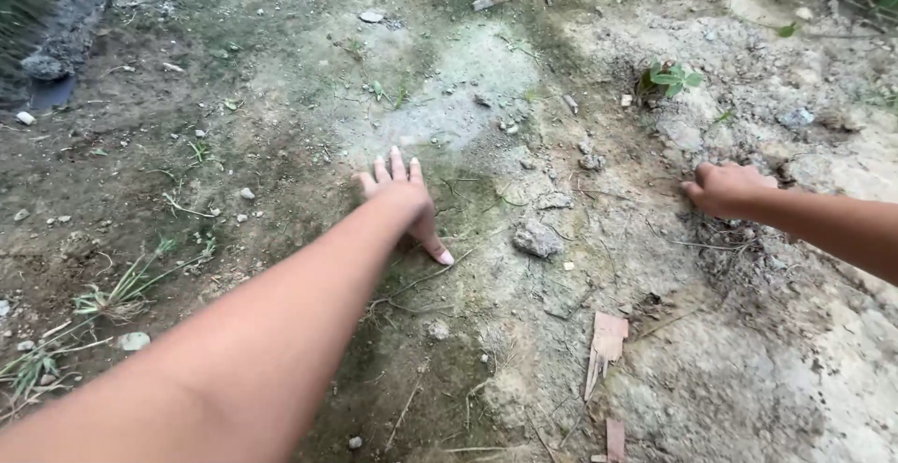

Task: Digging and moving dirt by hand in an outdoor area.

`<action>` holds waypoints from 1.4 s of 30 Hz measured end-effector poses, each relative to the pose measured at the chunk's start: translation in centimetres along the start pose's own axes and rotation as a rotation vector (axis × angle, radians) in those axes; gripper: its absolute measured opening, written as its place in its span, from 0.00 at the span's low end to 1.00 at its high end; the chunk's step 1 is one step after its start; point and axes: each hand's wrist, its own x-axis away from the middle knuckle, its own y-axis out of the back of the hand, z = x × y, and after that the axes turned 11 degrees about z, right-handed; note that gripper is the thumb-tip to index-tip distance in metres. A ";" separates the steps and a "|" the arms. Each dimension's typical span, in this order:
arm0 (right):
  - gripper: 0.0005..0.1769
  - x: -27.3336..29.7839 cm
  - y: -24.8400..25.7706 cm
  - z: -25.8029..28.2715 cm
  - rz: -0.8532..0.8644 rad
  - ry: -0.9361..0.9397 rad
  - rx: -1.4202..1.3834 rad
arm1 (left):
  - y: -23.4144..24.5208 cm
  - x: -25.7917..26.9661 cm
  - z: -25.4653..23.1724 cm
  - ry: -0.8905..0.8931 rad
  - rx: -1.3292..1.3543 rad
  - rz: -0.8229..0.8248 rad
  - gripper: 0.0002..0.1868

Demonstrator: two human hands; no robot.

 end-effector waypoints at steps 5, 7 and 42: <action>0.27 1.1 0.2 1.7 -0.056 0.110 0.041 | 0.3 -1.4 -0.4 0.069 -0.056 0.024 0.93; 0.25 1.3 0.3 2.0 -0.033 0.104 0.128 | 0.2 -1.8 -0.8 0.089 -0.013 -0.004 0.95; 0.18 8.8 13.1 18.5 0.101 0.772 -0.583 | -0.6 -2.5 0.2 0.051 0.098 -0.078 0.95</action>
